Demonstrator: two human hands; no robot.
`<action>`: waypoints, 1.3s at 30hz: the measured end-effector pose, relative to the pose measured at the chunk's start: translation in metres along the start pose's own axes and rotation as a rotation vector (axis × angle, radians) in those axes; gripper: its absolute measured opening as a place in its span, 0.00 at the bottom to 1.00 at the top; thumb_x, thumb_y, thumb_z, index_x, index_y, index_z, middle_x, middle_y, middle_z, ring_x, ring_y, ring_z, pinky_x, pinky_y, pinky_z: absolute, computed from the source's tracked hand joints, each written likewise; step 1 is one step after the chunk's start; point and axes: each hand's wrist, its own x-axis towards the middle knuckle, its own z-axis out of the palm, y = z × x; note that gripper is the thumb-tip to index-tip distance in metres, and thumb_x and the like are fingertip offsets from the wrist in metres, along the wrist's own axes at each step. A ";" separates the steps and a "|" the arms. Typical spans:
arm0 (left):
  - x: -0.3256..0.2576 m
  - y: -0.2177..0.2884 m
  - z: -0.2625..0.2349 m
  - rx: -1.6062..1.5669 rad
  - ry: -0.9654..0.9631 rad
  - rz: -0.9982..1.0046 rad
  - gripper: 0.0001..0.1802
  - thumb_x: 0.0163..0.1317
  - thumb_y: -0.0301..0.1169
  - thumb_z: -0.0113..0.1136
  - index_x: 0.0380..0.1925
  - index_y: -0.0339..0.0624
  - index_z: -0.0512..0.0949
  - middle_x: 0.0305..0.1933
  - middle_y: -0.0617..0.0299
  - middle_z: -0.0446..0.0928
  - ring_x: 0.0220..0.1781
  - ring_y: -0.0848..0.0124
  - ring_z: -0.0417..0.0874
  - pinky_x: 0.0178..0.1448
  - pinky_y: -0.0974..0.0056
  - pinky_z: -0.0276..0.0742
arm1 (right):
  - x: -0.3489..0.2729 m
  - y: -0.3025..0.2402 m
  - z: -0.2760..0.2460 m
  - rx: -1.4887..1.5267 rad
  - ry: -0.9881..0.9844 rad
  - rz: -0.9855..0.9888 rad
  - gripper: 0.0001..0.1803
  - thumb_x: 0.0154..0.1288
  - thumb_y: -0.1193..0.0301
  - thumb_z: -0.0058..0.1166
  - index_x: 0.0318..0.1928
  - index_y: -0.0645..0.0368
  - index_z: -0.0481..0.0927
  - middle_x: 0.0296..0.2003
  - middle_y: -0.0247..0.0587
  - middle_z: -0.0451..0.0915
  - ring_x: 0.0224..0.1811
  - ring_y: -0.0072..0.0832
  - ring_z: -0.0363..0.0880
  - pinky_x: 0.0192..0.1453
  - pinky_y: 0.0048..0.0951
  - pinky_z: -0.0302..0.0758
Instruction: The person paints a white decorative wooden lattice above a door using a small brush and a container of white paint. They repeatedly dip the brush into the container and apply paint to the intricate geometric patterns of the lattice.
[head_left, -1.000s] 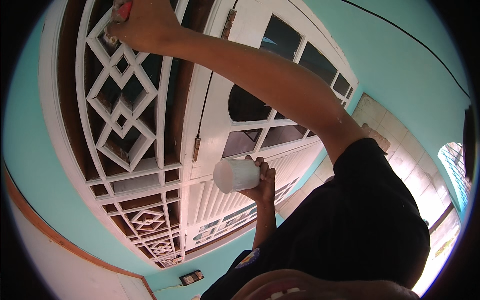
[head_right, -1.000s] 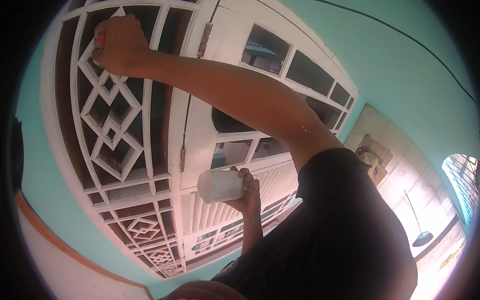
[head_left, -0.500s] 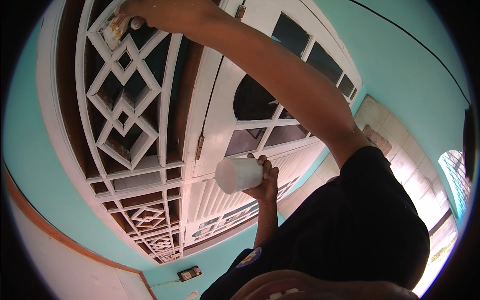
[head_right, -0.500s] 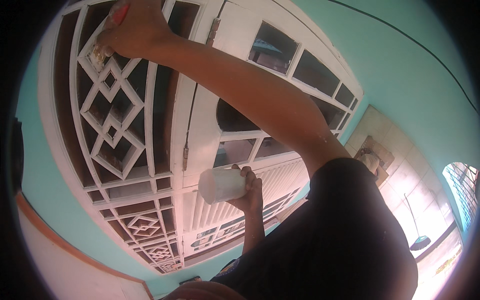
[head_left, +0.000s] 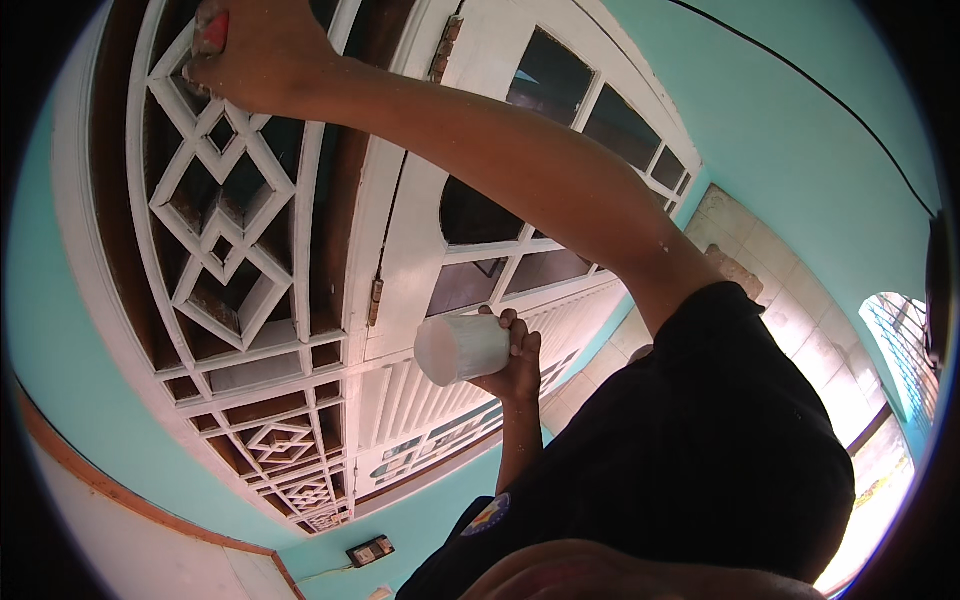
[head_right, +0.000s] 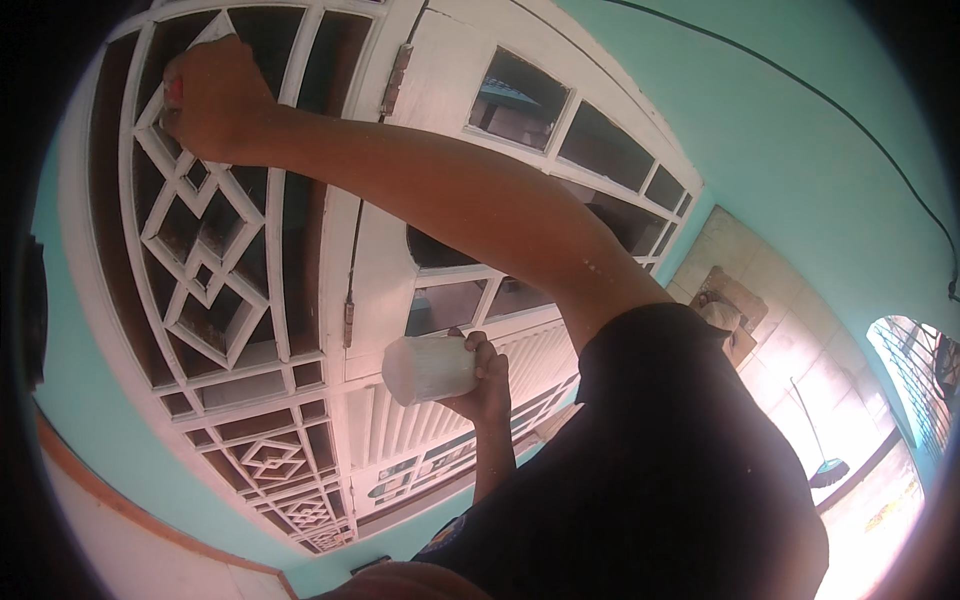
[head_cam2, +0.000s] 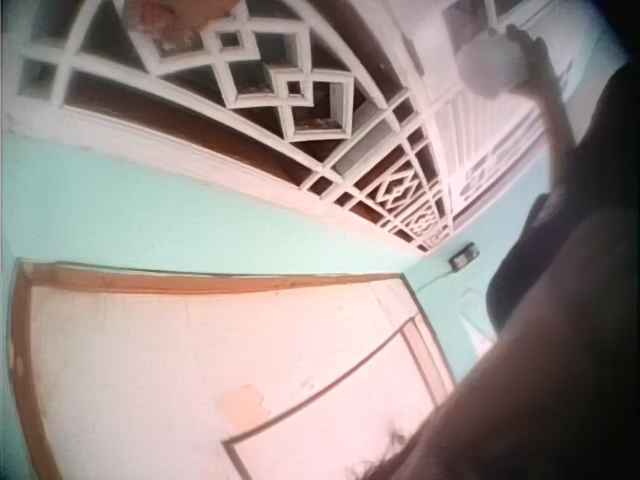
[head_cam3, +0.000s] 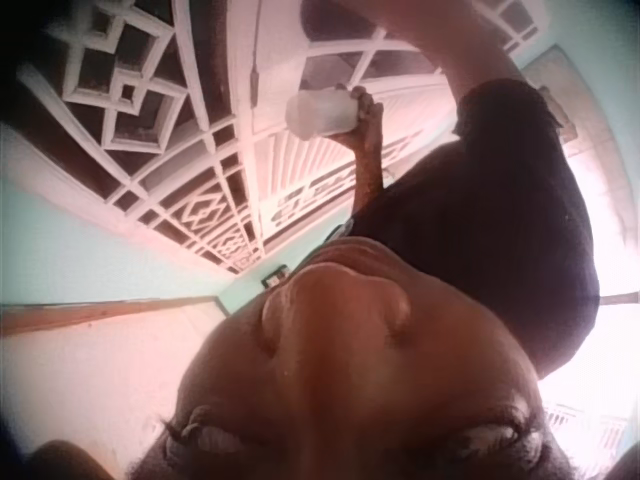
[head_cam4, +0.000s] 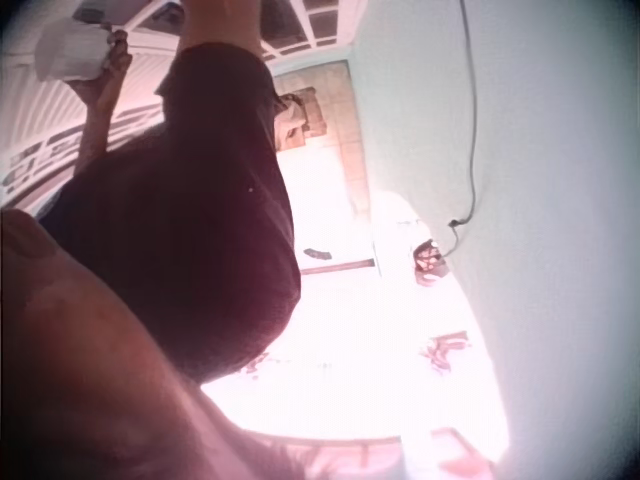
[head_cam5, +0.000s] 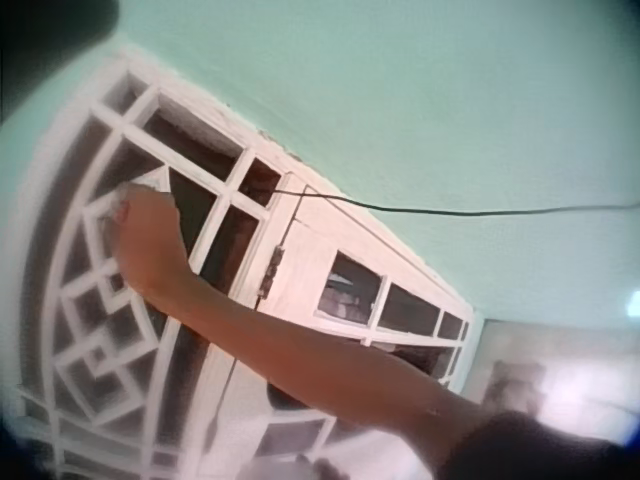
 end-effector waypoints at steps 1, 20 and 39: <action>0.002 -0.002 0.001 -0.009 -0.002 0.006 0.42 0.56 0.56 0.65 0.62 0.38 0.67 0.48 0.53 0.66 0.35 0.67 0.66 0.42 0.65 0.62 | 0.003 0.001 0.011 -0.060 0.021 -0.084 0.11 0.44 0.71 0.68 0.27 0.65 0.84 0.23 0.46 0.83 0.26 0.40 0.85 0.39 0.32 0.83; 0.003 -0.007 0.006 -0.049 0.019 -0.003 0.43 0.56 0.57 0.64 0.62 0.36 0.68 0.47 0.51 0.67 0.35 0.67 0.66 0.41 0.65 0.62 | -0.006 -0.016 -0.007 0.076 -0.006 -0.110 0.08 0.51 0.81 0.63 0.25 0.64 0.75 0.18 0.45 0.75 0.21 0.34 0.77 0.27 0.29 0.74; -0.008 -0.005 -0.006 -0.165 -0.146 0.074 0.49 0.52 0.68 0.61 0.60 0.37 0.70 0.49 0.47 0.69 0.37 0.62 0.70 0.42 0.60 0.67 | 0.003 -0.038 -0.076 -0.381 -0.432 -0.691 0.09 0.57 0.78 0.70 0.29 0.62 0.80 0.29 0.40 0.81 0.25 0.31 0.81 0.28 0.28 0.77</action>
